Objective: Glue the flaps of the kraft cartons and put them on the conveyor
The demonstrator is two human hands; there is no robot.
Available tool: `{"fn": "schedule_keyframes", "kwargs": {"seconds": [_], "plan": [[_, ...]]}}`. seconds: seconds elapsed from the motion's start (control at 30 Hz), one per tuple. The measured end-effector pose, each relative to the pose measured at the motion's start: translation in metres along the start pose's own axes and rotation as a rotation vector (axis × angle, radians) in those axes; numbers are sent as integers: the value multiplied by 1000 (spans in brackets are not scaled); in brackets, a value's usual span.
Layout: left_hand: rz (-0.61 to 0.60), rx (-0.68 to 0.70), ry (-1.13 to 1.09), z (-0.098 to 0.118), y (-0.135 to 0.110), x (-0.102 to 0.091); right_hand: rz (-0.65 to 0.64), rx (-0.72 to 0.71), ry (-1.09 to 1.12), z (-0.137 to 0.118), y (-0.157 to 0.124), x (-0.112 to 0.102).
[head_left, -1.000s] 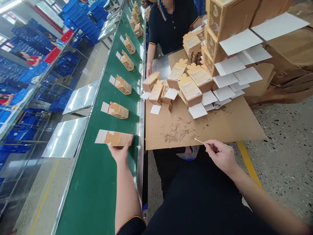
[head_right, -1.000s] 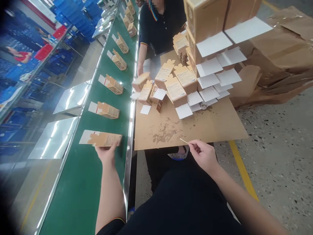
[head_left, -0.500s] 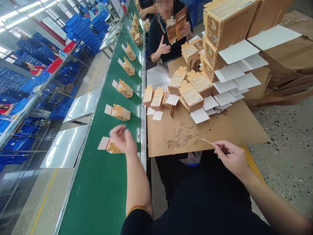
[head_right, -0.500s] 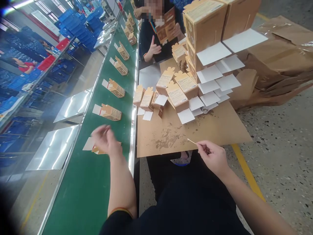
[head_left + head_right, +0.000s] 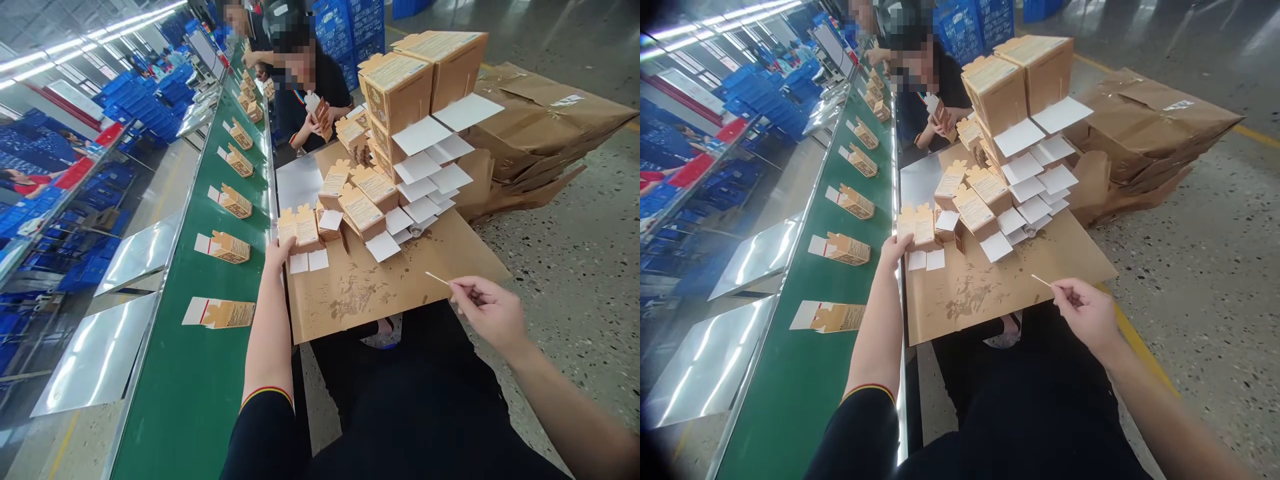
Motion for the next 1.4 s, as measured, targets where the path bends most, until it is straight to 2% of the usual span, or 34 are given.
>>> {"fn": "schedule_keyframes", "kwargs": {"seconds": [0.13, 0.23, 0.27, 0.33, 0.43, 0.5, 0.6, 0.7, 0.8, 0.87, 0.97, 1.07, 1.17, 1.27, 1.4], "plan": [[20, -68, -58, -38, -42, -23, 23, -22, -53, 16, 32, -10], [92, -79, -334, -71, -84, -46, 10, -51, -176, 28, 65, -8], [85, -73, -442, -81, -99, -51, -6, -65, -224, 31, 77, -5], [-9, -53, -580, -94, -129, -54, -67, -101, -302, 36, 99, 4], [-190, -33, -609, -102, -167, -42, -189, -145, -365, 43, 127, 23], [-207, -25, -611, -103, -183, -27, -243, -162, -397, 48, 142, 33], [-209, -29, -602, -101, -192, 0, -261, -163, -443, 52, 151, 35], [-237, -14, -554, -96, -192, 21, -208, -154, -448, 48, 136, 26], [-226, 21, -515, -89, -189, 29, -173, -141, -315, 31, 89, 27], [-258, 9, -492, -86, -187, 31, -250, -163, -143, 15, 49, 45], [-293, -4, -471, -82, -187, 31, -452, -240, 46, -12, -1, 94], [-296, 0, -465, -80, -187, 29, -543, -322, 78, -25, -18, 138], [-304, 1, -467, -80, -189, 30, -603, -359, 66, -23, -16, 158], [-306, 7, -465, -81, -196, 33, -579, -340, 74, -19, -11, 146], [-277, 59, -372, -84, -214, 39, -454, -246, 97, -15, -7, 102]]}}
Point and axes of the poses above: each hand's wrist, its own y-axis towards the middle knuckle, its own x-axis out of the palm, z = x × y, the point moved 4 cm from there along y, towards the middle knuckle, and after that the axes turned 6 degrees about -x, right-handed, at the moved point
